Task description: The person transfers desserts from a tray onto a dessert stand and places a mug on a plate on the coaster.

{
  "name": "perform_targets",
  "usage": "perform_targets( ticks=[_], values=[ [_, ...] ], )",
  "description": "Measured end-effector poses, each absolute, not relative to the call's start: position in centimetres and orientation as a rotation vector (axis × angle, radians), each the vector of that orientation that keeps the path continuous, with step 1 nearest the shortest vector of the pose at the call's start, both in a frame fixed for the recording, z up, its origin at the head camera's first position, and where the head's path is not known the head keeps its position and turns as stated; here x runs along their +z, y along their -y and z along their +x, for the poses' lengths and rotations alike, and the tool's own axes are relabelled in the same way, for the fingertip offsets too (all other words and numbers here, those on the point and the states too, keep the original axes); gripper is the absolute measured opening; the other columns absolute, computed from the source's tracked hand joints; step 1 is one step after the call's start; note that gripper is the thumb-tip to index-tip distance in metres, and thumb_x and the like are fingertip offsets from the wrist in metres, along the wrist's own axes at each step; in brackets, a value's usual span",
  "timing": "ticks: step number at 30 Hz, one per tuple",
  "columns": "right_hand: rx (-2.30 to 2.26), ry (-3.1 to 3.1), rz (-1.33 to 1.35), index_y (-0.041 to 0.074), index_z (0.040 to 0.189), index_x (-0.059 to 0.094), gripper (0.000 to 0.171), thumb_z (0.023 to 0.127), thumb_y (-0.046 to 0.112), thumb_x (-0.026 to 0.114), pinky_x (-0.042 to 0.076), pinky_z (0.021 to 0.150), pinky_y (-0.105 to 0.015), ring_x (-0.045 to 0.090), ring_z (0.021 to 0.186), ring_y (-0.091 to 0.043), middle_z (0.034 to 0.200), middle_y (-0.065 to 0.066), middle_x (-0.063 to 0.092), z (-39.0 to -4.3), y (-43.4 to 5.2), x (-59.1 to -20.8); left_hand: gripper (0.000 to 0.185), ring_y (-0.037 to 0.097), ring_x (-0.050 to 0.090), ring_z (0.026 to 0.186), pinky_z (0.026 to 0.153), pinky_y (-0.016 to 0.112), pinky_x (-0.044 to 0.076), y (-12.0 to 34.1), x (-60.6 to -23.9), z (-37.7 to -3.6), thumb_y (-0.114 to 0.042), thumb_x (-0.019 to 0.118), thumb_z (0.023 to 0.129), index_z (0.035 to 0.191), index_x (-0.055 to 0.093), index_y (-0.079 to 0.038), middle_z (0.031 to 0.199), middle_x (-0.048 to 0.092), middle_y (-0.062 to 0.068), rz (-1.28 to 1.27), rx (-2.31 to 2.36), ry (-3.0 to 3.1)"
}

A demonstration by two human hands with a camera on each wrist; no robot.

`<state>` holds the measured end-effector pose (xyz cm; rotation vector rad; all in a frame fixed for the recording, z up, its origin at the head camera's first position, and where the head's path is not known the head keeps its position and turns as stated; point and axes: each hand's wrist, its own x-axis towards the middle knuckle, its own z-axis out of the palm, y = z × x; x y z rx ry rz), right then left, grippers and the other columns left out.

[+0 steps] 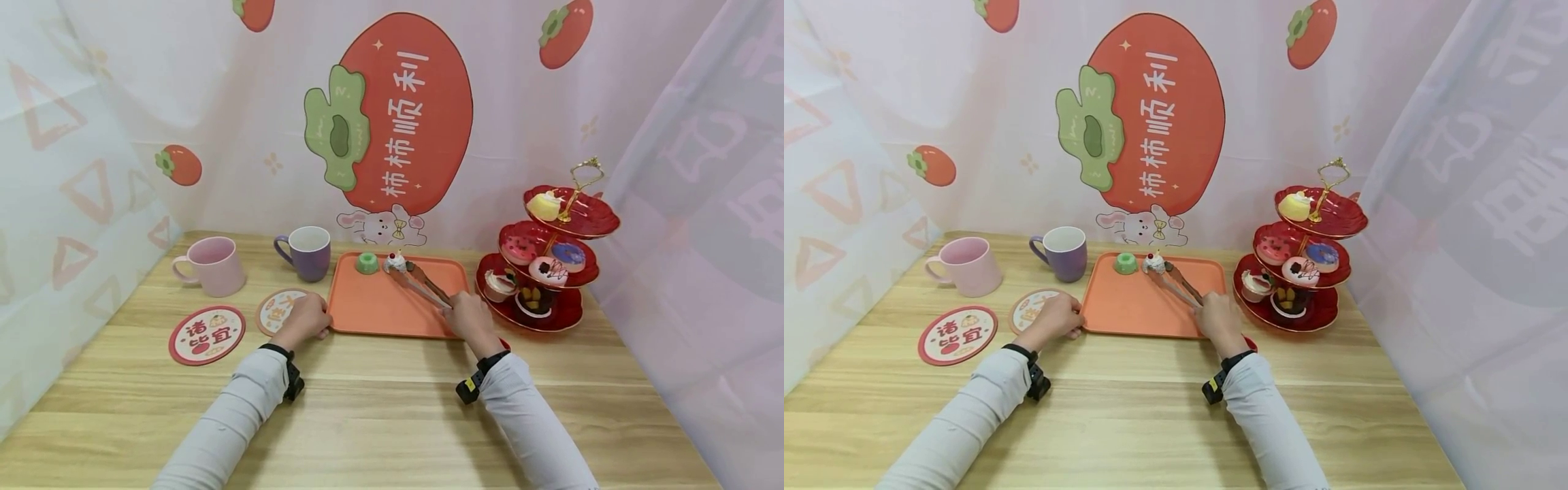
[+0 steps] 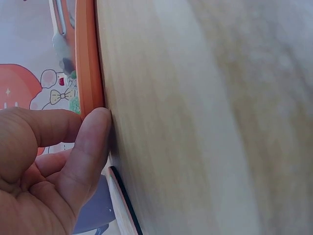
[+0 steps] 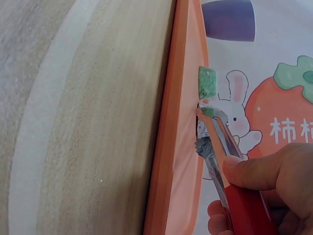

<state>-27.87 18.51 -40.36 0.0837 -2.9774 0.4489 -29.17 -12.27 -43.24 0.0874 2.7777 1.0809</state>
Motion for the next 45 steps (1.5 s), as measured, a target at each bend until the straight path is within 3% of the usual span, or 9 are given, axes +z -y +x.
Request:
perform_targets(
  ticks=[25, 37, 45],
  values=[
    [0.416, 2.917, 0.171, 0.010, 0.070, 0.064, 0.023, 0.085, 0.027, 0.068, 0.033, 0.043, -0.029, 0.045, 0.047, -0.018, 0.053, 0.000, 0.047, -27.4, -18.8, -40.9, 0.027, 0.014, 0.059, 0.045, 0.046, 0.024, 0.046, 12.2, -43.2, -29.1, 0.000, 0.056, 0.083, 0.058, 0.050, -0.008, 0.053, 0.057, 0.006, 0.056, 1.084, -2.771],
    [0.464, 2.856, 0.222, 0.010, 0.069, 0.066, 0.018, 0.080, 0.023, 0.073, 0.037, 0.042, -0.032, 0.047, 0.046, -0.019, 0.054, 0.000, 0.049, -25.0, -20.0, -39.2, 0.027, 0.014, 0.059, 0.045, 0.046, 0.024, 0.046, 12.2, -43.3, -29.2, 0.000, 0.056, 0.082, 0.057, 0.050, -0.008, 0.052, 0.057, 0.006, 0.061, 1.084, -2.780],
    [0.610, 2.880, 0.256, 0.006, 0.083, 0.071, 0.013, 0.083, 0.019, 0.071, 0.035, 0.042, -0.029, 0.045, 0.045, -0.013, 0.055, 0.003, 0.052, -23.0, -21.5, -37.0, 0.026, 0.014, 0.059, 0.045, 0.046, 0.024, 0.046, 12.2, -43.2, -29.0, 0.000, 0.057, 0.081, 0.057, 0.051, -0.007, 0.053, 0.057, 0.007, 0.073, 1.092, -2.788]
  ],
)
